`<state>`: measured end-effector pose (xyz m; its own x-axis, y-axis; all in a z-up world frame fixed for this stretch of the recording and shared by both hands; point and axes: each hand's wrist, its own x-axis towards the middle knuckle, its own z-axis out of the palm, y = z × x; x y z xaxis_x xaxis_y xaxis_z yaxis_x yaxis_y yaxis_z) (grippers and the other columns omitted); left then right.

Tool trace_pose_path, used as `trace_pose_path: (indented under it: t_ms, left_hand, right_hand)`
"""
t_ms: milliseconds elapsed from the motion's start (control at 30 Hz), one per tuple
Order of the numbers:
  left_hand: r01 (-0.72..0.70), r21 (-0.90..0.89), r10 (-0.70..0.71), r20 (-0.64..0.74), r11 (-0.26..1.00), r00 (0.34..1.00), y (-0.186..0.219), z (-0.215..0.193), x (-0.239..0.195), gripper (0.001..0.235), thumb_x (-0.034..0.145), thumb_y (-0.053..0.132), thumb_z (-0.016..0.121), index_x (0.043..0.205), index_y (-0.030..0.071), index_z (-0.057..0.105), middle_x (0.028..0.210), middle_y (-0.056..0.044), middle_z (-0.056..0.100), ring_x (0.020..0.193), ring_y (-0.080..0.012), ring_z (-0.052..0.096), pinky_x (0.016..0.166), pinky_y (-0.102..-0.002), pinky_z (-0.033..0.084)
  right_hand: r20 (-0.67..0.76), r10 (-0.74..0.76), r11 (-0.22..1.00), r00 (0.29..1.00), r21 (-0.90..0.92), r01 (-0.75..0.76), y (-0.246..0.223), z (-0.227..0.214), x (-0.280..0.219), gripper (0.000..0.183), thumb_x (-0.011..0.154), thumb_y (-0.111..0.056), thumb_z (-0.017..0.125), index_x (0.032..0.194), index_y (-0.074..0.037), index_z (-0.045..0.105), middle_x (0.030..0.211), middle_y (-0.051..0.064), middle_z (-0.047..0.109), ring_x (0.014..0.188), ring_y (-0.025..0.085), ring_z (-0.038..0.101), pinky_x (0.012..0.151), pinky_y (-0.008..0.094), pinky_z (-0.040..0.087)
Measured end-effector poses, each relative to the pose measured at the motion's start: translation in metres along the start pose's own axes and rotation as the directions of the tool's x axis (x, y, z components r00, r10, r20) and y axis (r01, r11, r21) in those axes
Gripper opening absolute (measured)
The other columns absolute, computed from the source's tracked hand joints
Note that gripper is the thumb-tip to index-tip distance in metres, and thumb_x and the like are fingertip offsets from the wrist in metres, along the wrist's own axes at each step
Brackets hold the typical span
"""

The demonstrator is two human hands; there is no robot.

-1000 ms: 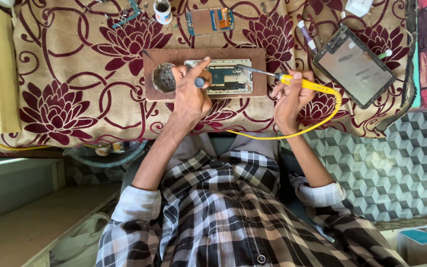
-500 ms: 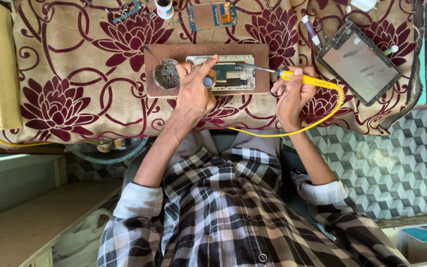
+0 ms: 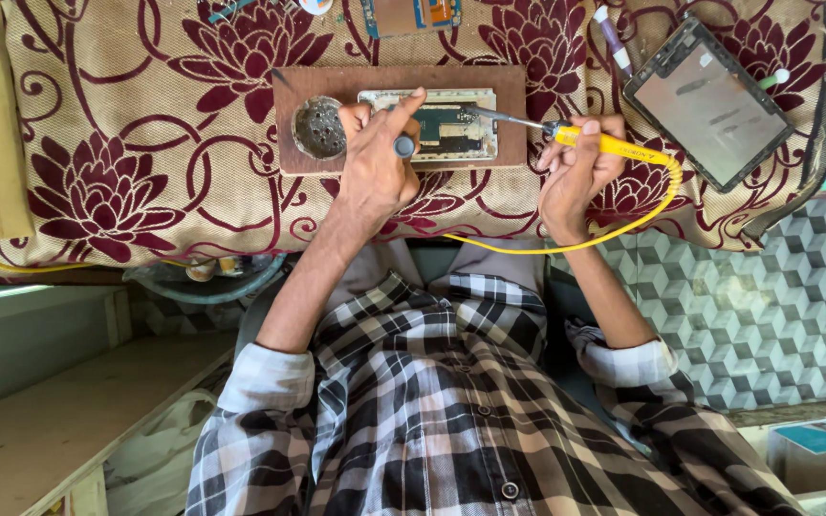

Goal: The person solders a circuit board using a soldering iron and solder wire. They repeatedly dip the iron into a solder pot to clean the tip and apply solder to various points on the board while holding it steady with the other hand.

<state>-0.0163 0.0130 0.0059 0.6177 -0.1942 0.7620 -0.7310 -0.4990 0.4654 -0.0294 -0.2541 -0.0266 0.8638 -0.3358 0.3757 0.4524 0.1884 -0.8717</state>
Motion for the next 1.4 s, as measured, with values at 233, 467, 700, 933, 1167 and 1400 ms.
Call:
trace_pose_path:
  t_ms: [233,467,700,933,1167,1400]
  left_hand:
    - [0.026,-0.004,-0.026,0.010,1.000,1.000,0.000,0.001,0.000,0.056,0.089,-0.015,0.055,0.143,-0.002,0.049,0.087,-0.001,0.060,0.077,-0.0172,0.055,0.089,-0.039,0.033]
    - [0.028,-0.011,-0.027,0.025,1.000,0.999,-0.002,0.001,-0.001,0.063,0.084,-0.016,0.056,0.145,-0.002,0.047,0.088,-0.001,0.059,0.078,-0.0173,0.056,0.090,-0.039,0.033]
    - [0.007,0.006,-0.007,0.022,1.000,1.000,0.000,0.000,-0.002,0.067,0.081,-0.017,0.056,0.146,-0.003,0.045,0.089,-0.002,0.060,0.078,-0.0180,0.056,0.088,-0.039,0.033]
    - [0.031,0.031,-0.032,0.028,0.999,0.999,0.001,0.000,-0.001,0.069,0.079,-0.017,0.054,0.146,-0.002,0.046,0.089,-0.002,0.061,0.079,-0.0181,0.057,0.088,-0.040,0.033]
    - [0.024,0.028,-0.025,0.016,0.999,1.000,-0.003,0.002,-0.005,0.071,0.077,-0.016,0.055,0.146,-0.001,0.047,0.088,-0.003,0.061,0.078,-0.0187,0.057,0.088,-0.040,0.033]
    - [0.083,0.024,-0.084,0.040,0.996,0.996,-0.013,0.006,-0.019,0.072,0.072,-0.010,0.056,0.142,0.006,0.050,0.091,-0.001,0.066,0.085,-0.0221,0.061,0.094,-0.042,0.034]
  right_hand:
    - [0.032,0.047,0.999,0.998,-0.004,-0.047,-0.006,0.003,0.002,0.026,0.115,-0.027,0.052,0.112,-0.001,0.050,0.078,0.010,0.054,0.060,0.018,0.056,0.052,0.026,0.041]
    - [0.073,0.037,0.999,0.997,-0.036,-0.035,-0.004,0.003,0.003,0.024,0.117,-0.024,0.050,0.111,-0.001,0.049,0.078,0.011,0.055,0.058,0.017,0.055,0.050,0.025,0.041]
    - [0.007,0.029,0.999,1.000,-0.020,-0.029,0.000,0.000,-0.001,0.025,0.116,-0.024,0.051,0.110,0.000,0.049,0.072,0.008,0.051,0.056,0.015,0.052,0.048,0.023,0.038]
    - [-0.013,0.040,0.999,0.999,0.002,-0.040,-0.003,0.001,-0.001,0.027,0.114,-0.028,0.051,0.109,-0.001,0.049,0.074,0.009,0.053,0.056,0.016,0.053,0.052,0.026,0.040]
    - [-0.003,0.009,0.999,1.000,-0.033,-0.009,0.000,0.001,-0.001,0.026,0.114,-0.026,0.054,0.105,-0.001,0.052,0.072,0.005,0.048,0.054,0.012,0.051,0.048,0.025,0.038]
    - [-0.086,0.070,0.996,0.994,-0.056,-0.075,-0.003,0.008,-0.004,0.023,0.113,-0.022,0.055,0.103,-0.002,0.052,0.074,0.002,0.048,0.053,0.011,0.052,0.048,0.023,0.037]
